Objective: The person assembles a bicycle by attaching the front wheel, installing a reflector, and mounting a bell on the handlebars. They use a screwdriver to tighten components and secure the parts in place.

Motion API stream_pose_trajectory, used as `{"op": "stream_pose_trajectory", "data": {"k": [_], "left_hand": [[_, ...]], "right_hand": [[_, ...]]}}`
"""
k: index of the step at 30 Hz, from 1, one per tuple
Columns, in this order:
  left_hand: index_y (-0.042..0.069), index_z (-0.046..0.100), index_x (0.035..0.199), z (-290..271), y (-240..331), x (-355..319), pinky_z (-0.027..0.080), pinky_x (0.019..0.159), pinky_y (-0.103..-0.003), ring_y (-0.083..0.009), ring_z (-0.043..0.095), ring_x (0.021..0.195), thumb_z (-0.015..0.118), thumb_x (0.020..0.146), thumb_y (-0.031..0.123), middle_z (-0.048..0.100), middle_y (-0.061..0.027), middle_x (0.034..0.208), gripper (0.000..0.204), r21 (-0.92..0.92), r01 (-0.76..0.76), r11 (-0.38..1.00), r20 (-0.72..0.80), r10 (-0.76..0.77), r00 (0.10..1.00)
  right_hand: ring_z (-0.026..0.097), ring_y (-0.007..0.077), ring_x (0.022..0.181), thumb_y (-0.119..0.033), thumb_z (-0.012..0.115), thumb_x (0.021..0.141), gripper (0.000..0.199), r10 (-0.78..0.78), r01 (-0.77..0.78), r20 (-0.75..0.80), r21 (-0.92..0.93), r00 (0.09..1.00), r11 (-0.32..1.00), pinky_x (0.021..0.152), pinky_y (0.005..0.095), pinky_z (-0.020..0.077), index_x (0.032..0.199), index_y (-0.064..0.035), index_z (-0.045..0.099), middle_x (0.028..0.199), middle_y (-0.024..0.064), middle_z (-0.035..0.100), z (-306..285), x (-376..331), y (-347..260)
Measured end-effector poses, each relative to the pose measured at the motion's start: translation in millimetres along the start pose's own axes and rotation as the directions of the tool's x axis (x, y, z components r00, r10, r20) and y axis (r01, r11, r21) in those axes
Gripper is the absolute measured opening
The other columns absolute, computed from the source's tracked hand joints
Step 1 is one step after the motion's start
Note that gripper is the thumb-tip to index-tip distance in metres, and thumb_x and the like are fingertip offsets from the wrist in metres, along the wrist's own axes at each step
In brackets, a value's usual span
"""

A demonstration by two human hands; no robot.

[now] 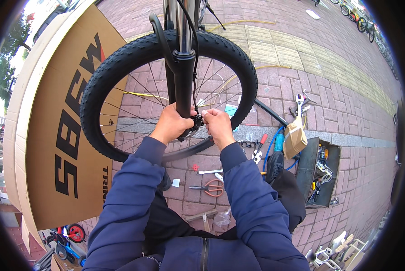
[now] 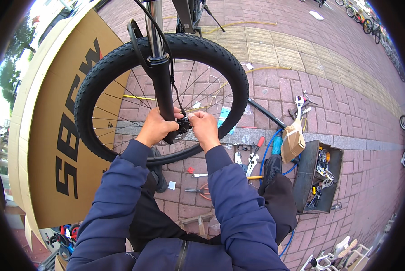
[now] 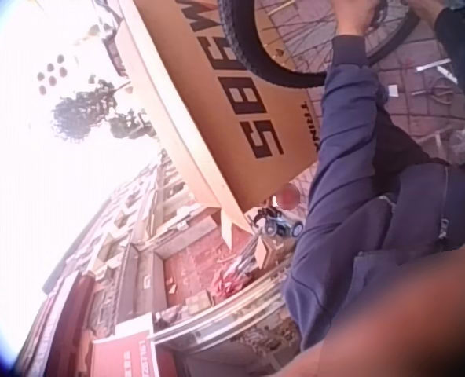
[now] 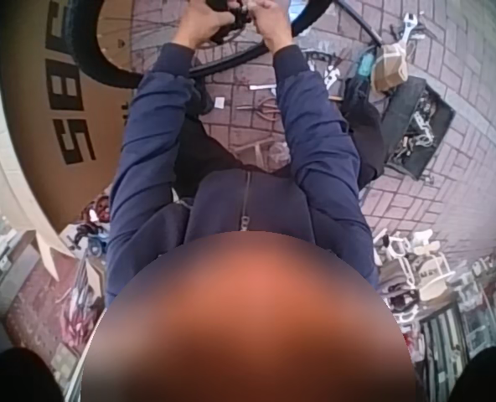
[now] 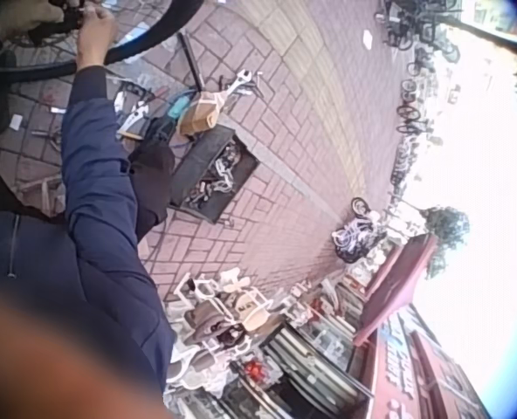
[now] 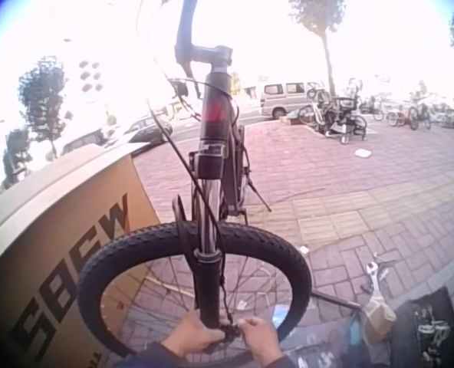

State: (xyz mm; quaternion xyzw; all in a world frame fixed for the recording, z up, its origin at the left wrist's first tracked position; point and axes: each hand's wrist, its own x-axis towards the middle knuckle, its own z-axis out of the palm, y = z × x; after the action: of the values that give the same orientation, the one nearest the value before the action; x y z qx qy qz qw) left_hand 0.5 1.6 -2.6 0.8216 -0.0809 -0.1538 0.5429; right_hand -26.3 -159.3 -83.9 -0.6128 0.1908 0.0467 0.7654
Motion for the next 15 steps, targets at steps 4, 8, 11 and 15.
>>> {"op": "stream_pose_trajectory", "data": {"k": [4,8,11,15], "left_hand": [[-0.006,0.065,0.113,0.2,0.0,0.4,0.056,0.086,-0.031,-0.0205,0.072,0.099,0.073,0.069,-0.001,0.075,-0.0147,0.103,0.044,0.003,0.004,1.0,-0.004,-0.004,1.0],[-0.006,0.065,0.112,-0.1,-2.0,0.9,0.056,0.086,-0.031,-0.0213,0.072,0.1,0.073,0.069,-0.001,0.074,-0.0147,0.103,0.044,0.009,0.021,1.0,-0.004,-0.021,1.0],[-0.006,0.066,0.11,0.9,-3.7,1.3,0.054,0.085,-0.03,-0.02,0.071,0.099,0.072,0.069,0.001,0.074,-0.0124,0.102,0.042,-0.028,0.029,0.999,-0.016,-0.03,0.999],[-0.006,0.067,0.11,3.2,-3.7,0.1,0.055,0.086,-0.031,-0.0203,0.072,0.1,0.072,0.069,0.0,0.074,-0.0126,0.102,0.041,-0.053,0.018,0.998,-0.029,-0.019,0.999]], "right_hand": [[0.054,0.0074,0.053,-0.02,0.067,0.095,0.02,-0.01,-0.006,-0.067,-0.228,0.998,0.974,0.046,0.024,0.0418,0.09,-0.0011,0.071,0.069,-0.0002,0.062,2.2,2.3,-0.8],[0.06,0.0091,0.055,-0.022,0.068,0.095,0.021,-0.265,0.211,-0.073,-0.424,0.961,0.881,0.047,0.0252,0.0464,0.093,-0.001,0.073,0.069,0.0018,0.065,2.5,1.8,8.2],[0.061,0.0103,0.055,-0.022,0.068,0.095,0.022,-0.181,0.155,-0.065,-0.286,0.981,0.946,0.049,0.028,0.0481,0.093,-0.0008,0.073,0.069,0.0025,0.066,1.4,0.0,14.2],[0.063,0.0134,0.056,-0.022,0.068,0.094,0.023,-0.201,0.169,-0.042,-0.391,0.979,0.905,0.053,0.0317,0.0502,0.095,0.0005,0.073,0.072,0.007,0.069,-0.8,0.3,8.3]]}}
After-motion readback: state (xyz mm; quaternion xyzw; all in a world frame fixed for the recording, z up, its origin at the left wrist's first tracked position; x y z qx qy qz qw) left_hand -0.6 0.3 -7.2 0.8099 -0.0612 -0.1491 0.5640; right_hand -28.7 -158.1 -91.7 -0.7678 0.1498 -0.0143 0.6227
